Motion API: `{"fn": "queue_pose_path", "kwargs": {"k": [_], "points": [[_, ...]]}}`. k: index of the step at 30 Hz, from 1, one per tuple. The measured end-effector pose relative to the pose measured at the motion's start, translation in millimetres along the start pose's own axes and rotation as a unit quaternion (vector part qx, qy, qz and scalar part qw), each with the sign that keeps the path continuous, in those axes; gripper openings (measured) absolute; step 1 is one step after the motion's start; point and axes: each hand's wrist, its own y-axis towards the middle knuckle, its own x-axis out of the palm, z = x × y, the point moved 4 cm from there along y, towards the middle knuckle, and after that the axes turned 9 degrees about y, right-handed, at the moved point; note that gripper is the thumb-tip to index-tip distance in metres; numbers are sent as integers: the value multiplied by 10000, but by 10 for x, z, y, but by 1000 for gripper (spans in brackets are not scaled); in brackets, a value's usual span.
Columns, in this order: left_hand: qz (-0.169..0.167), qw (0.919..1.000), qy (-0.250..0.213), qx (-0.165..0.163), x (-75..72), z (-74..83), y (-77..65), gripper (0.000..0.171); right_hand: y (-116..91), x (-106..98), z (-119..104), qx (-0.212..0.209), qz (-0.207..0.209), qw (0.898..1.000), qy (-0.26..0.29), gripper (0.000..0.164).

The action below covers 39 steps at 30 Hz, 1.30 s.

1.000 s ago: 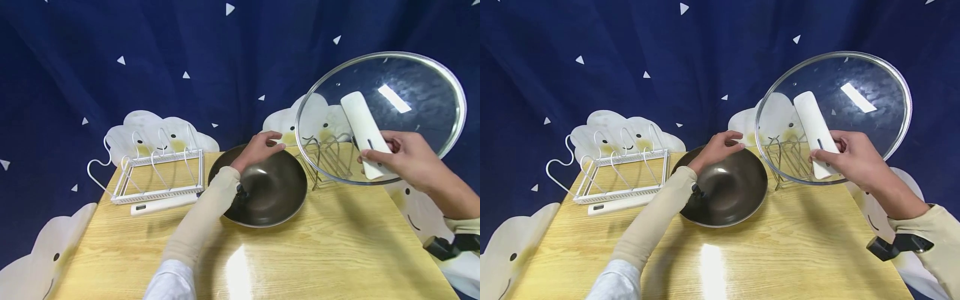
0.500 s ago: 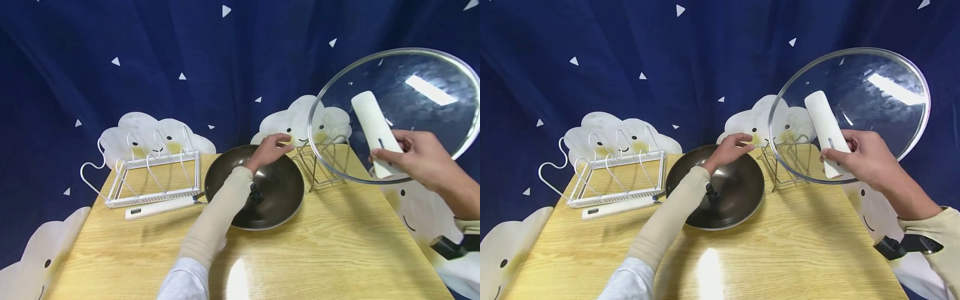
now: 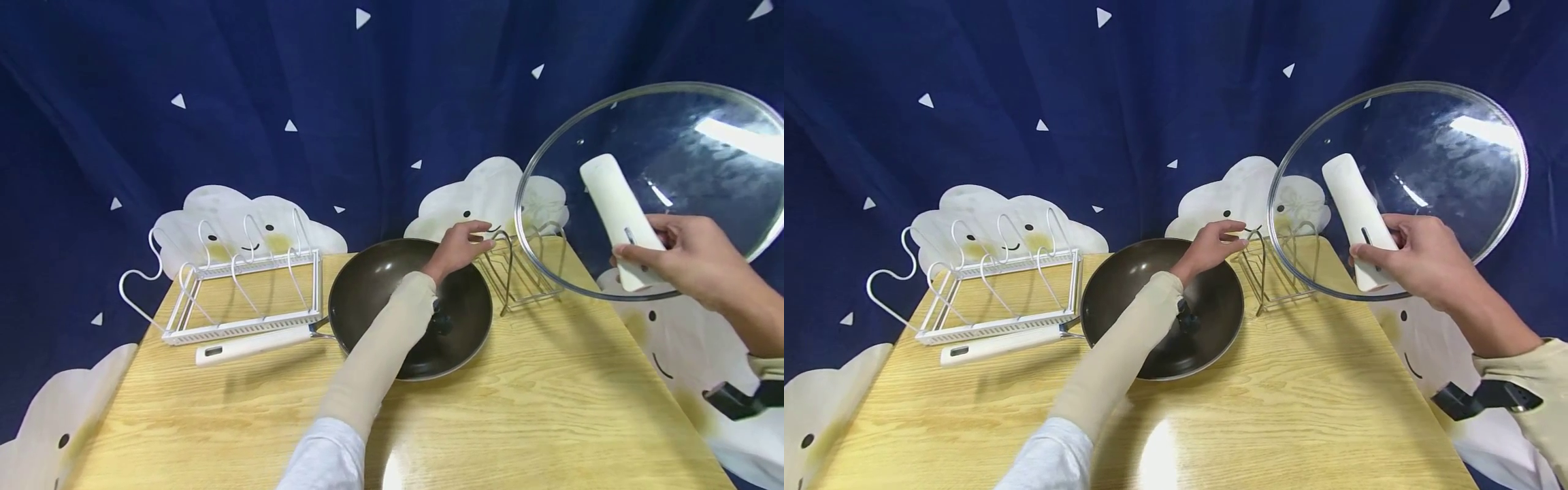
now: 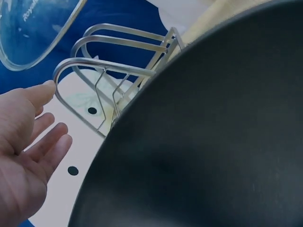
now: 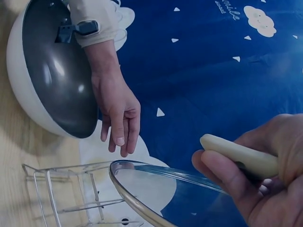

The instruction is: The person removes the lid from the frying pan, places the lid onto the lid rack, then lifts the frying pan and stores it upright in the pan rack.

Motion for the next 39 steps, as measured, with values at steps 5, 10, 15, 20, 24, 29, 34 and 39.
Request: {"fn": "queue_pose_path", "kwargs": {"k": [5, 10, 15, 20, 24, 29, 34, 39], "points": [[121, 9995, -270, -62, 63, 33, 34, 44, 40, 21, 40, 1, -81, 10000, -27, 55], [163, 9994, -284, -148, 124, 54, 44, 43, 87, 81, 67, -63, -104, 9999, -16, 53], [196, 9995, -197, -146, 165, 77, 73, 44, 105, 139, 78, -123, -166, 9997, -108, 53], [159, 9997, -5, -160, 192, 64, 96, 42, 117, 208, 79, -170, -185, 9996, -95, 54], [226, 9995, 161, -148, 207, 41, 115, 37, 131, 246, 73, -234, -171, 9996, -26, 53], [439, 9987, 245, -71, 216, 32, 143, 32, 158, 291, 79, -282, -243, 9993, -78, 54], [689, 9971, 305, -145, 239, 29, 185, 27, 190, 332, 76, -341, -279, 9990, -109, 53], [918, 9948, 339, -267, 257, 39, 203, 22, 222, 375, 70, -425, -248, 9987, -147, 48]]}}
